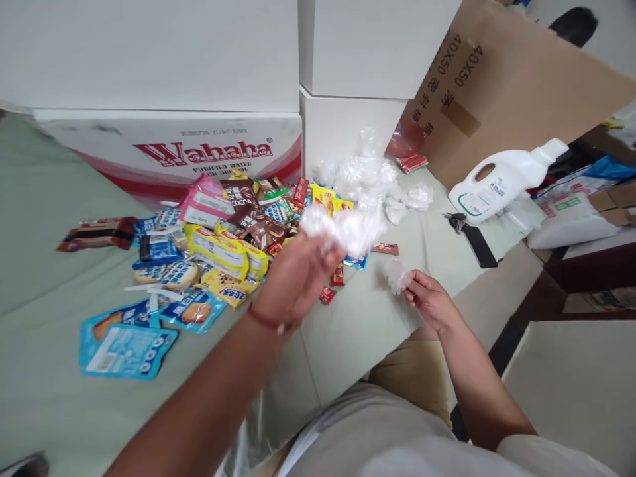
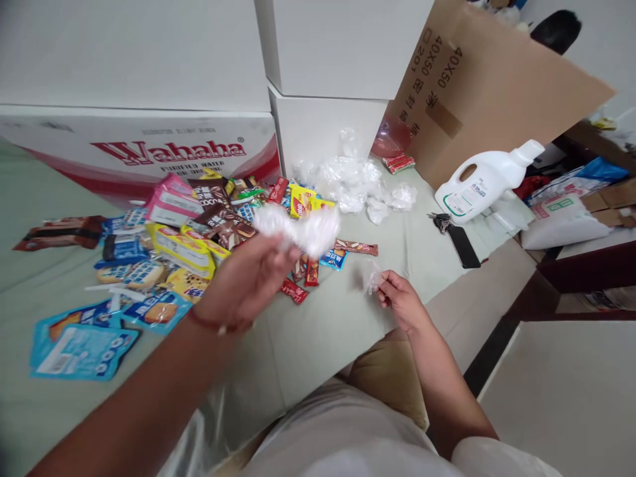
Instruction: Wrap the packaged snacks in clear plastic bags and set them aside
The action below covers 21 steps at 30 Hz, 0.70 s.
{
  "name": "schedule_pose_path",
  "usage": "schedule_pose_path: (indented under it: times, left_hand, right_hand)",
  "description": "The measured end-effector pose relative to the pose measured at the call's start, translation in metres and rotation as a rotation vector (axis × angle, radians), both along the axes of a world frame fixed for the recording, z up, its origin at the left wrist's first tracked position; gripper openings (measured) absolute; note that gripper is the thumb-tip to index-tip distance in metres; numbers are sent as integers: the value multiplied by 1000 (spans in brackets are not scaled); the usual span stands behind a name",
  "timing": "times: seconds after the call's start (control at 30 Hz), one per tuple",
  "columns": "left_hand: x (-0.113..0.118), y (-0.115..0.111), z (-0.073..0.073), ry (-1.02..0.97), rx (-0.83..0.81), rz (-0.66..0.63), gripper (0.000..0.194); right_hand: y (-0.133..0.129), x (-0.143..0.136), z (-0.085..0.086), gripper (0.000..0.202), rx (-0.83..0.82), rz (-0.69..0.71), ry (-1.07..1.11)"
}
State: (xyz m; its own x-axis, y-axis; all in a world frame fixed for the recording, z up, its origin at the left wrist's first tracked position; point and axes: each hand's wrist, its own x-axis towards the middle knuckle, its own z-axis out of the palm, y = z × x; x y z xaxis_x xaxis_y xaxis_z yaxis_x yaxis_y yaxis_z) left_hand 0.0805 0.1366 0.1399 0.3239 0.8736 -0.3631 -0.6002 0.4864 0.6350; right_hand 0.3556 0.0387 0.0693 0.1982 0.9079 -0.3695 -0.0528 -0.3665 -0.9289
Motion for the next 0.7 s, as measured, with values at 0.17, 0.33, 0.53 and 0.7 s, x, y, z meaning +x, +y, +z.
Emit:
schedule_pose_path:
  times: [0.17,0.33,0.53,0.7]
  left_hand:
    - [18,43,12,141,183,33,41]
    - [-14,-27,-58,375,182,-165,46]
    - [-29,-78,-108,317,223,-227,41]
    - [-28,-76,-123,424,472,-70,50]
  right_hand:
    - [7,-7,1,38,64,-24,125]
    - [16,-15,-1,37,86,-1,365]
    - [16,-53,-8,34,-13,79,555]
    - [12,-83,-5,38,-125,185,598]
